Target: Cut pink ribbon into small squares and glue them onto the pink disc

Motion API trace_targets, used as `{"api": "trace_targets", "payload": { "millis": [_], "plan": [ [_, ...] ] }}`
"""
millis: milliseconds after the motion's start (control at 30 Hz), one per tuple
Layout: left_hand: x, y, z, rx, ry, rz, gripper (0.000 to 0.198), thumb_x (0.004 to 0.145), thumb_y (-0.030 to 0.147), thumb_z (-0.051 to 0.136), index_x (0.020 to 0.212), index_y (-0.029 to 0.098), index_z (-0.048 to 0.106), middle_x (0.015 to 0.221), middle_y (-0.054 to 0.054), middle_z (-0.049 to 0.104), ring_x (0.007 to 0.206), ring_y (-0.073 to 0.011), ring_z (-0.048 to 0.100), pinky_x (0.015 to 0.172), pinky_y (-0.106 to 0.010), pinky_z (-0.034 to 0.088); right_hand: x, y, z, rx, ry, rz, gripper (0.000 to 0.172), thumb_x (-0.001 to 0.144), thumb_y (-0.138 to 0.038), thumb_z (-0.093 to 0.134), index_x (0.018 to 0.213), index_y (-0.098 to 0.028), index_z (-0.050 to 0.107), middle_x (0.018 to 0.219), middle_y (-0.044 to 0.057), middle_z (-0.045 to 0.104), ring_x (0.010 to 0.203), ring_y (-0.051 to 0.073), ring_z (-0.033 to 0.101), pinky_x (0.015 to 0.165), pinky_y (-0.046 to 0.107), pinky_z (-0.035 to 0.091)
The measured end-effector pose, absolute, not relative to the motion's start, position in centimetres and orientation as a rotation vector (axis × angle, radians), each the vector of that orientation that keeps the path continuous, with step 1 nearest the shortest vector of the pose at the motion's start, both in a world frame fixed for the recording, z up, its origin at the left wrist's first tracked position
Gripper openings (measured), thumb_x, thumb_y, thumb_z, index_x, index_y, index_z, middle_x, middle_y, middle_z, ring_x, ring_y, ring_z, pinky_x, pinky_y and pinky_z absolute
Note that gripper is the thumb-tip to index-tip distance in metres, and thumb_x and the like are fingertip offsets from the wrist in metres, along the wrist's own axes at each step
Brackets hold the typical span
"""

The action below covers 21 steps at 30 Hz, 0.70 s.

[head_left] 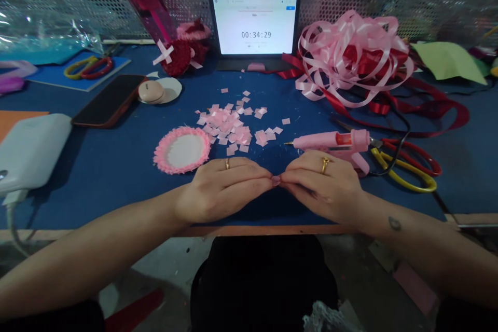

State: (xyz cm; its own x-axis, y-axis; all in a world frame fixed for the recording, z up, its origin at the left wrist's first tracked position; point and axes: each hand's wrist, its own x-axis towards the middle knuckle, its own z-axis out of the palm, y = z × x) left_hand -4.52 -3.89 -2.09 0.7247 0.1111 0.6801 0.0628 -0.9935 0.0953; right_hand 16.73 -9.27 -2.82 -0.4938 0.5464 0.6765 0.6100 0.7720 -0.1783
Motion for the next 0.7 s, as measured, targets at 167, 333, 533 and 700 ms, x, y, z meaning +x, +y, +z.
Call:
{"api": "trace_targets", "payload": {
  "millis": [167, 333, 533, 700],
  "plan": [
    [-4.51, -3.92, -2.15, 2.826, 0.112, 1.132, 0.012, 0.079, 0.007, 0.063, 0.09, 0.013, 0.063, 0.086, -0.006, 0.072, 0.084, -0.0135, 0.068, 0.081, -0.025, 0.059, 16.71, -9.33, -2.77, -0.861, -2.259, -0.143, 0.008, 0.085, -0.011, 0.055, 0.084, -0.014, 0.063, 0.08, 0.005, 0.067, 0.073, 0.014, 0.06, 0.069, 0.028, 0.054],
    [-4.53, -3.93, -2.32, 2.813, 0.143, 1.139, 0.016, 0.076, 0.006, 0.065, 0.09, 0.013, 0.063, 0.085, -0.004, 0.072, 0.083, -0.0117, 0.068, 0.08, -0.022, 0.059, 16.48, -9.28, -2.73, -0.833, -2.266, -0.158, 0.009, 0.085, -0.01, 0.055, 0.08, -0.013, 0.062, 0.076, 0.005, 0.066, 0.071, 0.014, 0.058, 0.068, 0.029, 0.053],
    [-4.46, -3.89, -2.63, 2.747, 0.141, 1.216, 0.019, 0.074, 0.006, 0.067, 0.09, 0.012, 0.06, 0.082, -0.003, 0.071, 0.08, -0.0097, 0.067, 0.075, -0.017, 0.058, 16.4, -9.31, -2.9, -0.869, -2.242, -0.111, 0.012, 0.087, -0.013, 0.053, 0.079, -0.015, 0.062, 0.076, 0.004, 0.066, 0.071, 0.014, 0.058, 0.068, 0.027, 0.052],
    [-4.58, -3.78, -2.67, 2.747, 0.124, 1.214, 0.018, 0.075, 0.005, 0.066, 0.09, 0.012, 0.06, 0.083, -0.004, 0.071, 0.081, -0.0114, 0.067, 0.074, -0.02, 0.059, 16.39, -9.26, -2.8, -0.88, -2.226, -0.055, 0.011, 0.088, -0.014, 0.053, 0.081, -0.015, 0.062, 0.077, 0.004, 0.066, 0.072, 0.013, 0.058, 0.069, 0.027, 0.051]
  ]
}}
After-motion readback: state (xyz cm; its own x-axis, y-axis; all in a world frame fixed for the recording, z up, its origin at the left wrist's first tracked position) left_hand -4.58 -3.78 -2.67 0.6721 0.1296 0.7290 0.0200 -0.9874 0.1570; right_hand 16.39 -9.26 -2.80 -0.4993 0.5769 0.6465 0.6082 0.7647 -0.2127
